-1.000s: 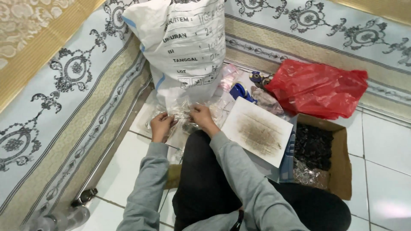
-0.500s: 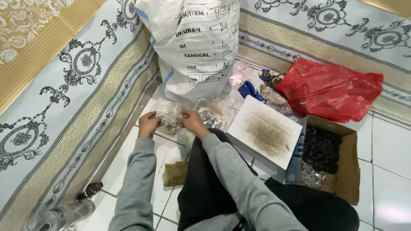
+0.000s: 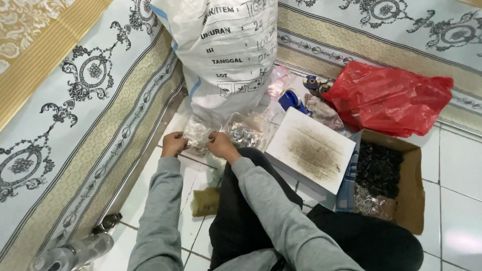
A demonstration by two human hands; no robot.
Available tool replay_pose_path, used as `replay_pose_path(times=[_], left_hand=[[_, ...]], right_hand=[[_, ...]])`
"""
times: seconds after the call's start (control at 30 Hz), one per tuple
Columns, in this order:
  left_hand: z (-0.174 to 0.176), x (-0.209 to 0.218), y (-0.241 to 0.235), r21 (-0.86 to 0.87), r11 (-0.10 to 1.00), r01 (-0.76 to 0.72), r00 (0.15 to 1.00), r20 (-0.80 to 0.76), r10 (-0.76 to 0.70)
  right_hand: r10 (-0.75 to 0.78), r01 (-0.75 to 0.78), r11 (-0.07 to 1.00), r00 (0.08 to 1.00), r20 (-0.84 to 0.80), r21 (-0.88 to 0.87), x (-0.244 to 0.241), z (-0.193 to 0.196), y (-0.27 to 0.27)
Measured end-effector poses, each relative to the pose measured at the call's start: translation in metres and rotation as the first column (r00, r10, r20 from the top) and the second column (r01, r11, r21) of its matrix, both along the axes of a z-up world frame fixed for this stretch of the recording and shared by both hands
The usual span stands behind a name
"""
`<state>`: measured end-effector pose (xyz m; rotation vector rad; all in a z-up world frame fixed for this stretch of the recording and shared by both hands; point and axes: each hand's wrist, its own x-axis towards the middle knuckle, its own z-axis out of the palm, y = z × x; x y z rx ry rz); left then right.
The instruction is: Sorting and arranging small metal components from a box onto a white board for inspection or counting.
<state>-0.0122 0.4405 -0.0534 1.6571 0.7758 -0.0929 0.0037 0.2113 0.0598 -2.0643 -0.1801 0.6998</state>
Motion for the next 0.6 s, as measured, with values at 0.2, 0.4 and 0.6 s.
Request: replay_pose_path(times=[0.2,0.4,0.6], left_hand=[[-0.053,0.015,0.016,0.399,0.892,0.211,0.963,-0.240,-0.121],[0.127,-0.042,-0.114,0.860,0.424,0.285,0.948,-0.187,-0.258],[0.020,-0.038,-0.096,0.687,0.207,0.697,0.714,-0.638,-0.288]], right_hand=[[-0.042,0.040,0.999,0.998,0.054,0.035,-0.009,0.014,-0.006],[-0.005,-0.004,0.996,0.995,0.096,0.091,-0.021,0.049,-0.011],[-0.167,0.108,0.951,0.968,0.188,0.291,-0.028,0.065,-0.014]])
